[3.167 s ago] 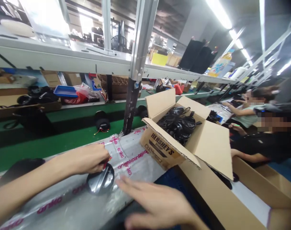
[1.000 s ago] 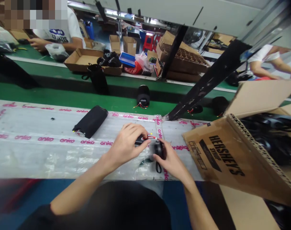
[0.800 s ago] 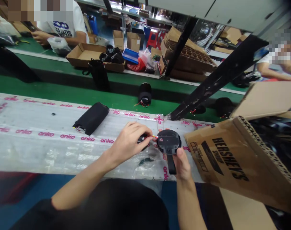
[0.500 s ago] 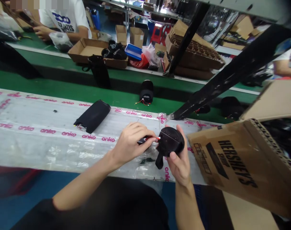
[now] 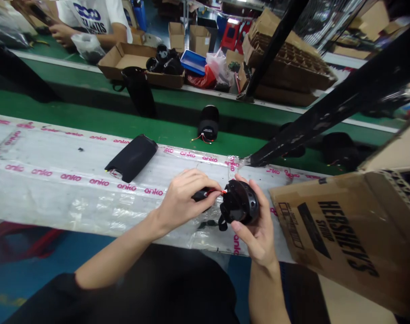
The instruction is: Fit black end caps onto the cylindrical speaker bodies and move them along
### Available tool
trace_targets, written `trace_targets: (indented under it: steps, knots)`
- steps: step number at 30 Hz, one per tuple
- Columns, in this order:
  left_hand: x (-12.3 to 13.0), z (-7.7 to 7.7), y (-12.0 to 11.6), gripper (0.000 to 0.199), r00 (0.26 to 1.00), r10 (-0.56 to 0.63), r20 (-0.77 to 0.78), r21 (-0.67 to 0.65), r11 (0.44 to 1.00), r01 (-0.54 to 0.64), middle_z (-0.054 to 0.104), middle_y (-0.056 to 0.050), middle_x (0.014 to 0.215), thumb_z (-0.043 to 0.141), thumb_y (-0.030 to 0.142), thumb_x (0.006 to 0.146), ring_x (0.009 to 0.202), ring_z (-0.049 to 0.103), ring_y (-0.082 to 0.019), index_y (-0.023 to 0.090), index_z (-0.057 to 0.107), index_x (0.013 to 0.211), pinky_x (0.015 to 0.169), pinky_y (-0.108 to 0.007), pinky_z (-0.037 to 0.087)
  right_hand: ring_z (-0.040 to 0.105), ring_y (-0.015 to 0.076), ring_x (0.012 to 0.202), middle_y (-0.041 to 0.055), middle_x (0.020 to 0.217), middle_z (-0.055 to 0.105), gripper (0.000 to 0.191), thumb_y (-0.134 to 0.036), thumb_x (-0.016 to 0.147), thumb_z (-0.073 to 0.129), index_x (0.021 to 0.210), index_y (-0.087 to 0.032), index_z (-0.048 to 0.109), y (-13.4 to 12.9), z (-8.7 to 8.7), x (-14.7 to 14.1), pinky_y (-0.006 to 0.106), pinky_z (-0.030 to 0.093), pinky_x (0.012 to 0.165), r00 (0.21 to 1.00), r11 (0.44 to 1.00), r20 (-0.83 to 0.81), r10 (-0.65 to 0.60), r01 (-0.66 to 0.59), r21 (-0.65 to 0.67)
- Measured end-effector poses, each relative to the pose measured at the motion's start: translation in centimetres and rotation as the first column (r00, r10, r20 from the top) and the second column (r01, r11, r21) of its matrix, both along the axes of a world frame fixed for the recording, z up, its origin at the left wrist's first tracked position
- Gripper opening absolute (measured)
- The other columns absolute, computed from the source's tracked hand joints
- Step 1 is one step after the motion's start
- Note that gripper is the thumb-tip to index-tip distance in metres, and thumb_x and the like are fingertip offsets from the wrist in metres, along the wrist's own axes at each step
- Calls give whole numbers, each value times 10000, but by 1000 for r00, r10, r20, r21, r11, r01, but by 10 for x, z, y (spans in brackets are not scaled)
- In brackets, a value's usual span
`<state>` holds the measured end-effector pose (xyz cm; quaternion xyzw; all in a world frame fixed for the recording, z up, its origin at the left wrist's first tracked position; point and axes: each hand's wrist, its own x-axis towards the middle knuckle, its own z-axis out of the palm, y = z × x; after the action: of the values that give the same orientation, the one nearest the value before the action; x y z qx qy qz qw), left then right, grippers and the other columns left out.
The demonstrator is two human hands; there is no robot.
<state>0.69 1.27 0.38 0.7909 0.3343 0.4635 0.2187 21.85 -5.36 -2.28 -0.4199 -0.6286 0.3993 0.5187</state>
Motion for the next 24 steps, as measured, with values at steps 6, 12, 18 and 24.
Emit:
trace_targets:
  steps: [6, 12, 18, 24]
  knots:
    - [2, 0, 0, 52, 1000, 8, 12, 11, 1000, -8, 793, -16, 904, 674, 200, 1035, 842, 699, -174, 211, 725, 1034, 824, -348, 548, 391, 344, 1617, 17, 1748, 404, 794, -308, 987, 718, 1672, -428, 334, 0, 7, -3, 643, 408, 1293, 1000, 1000, 26, 8, -8, 14]
    - [3, -3, -1, 99, 999, 12, 42, 35, 999, -13, 797, -21, 898, 653, 188, 1031, 833, 708, -174, 216, 746, 1047, 814, -347, 557, 368, 359, 1625, -13, 1749, 394, 842, -238, 957, 750, 1669, -447, 352, 1, 16, -3, 698, 288, 1339, 987, 995, 162, -13, -3, 99]
    - [2, -4, 1, 121, 1000, -8, 8, 102, 995, 7, 803, -29, 903, 658, 143, 1005, 861, 707, -182, 206, 755, 1038, 823, -361, 569, 356, 353, 1629, -15, 1758, 375, 881, -192, 952, 755, 1685, -436, 332, 1, 21, -1, 672, 312, 1340, 963, 993, 266, -34, 2, 119]
    - [1, -7, 1, 129, 995, 17, -94, 166, 986, -1, 801, -25, 925, 641, 169, 1011, 899, 709, -190, 218, 756, 1042, 832, -359, 570, 420, 358, 1595, 23, 1724, 441, 859, -263, 957, 774, 1689, -405, 346, 0, 24, 8, 651, 361, 1322, 954, 999, 298, -16, 2, 49]
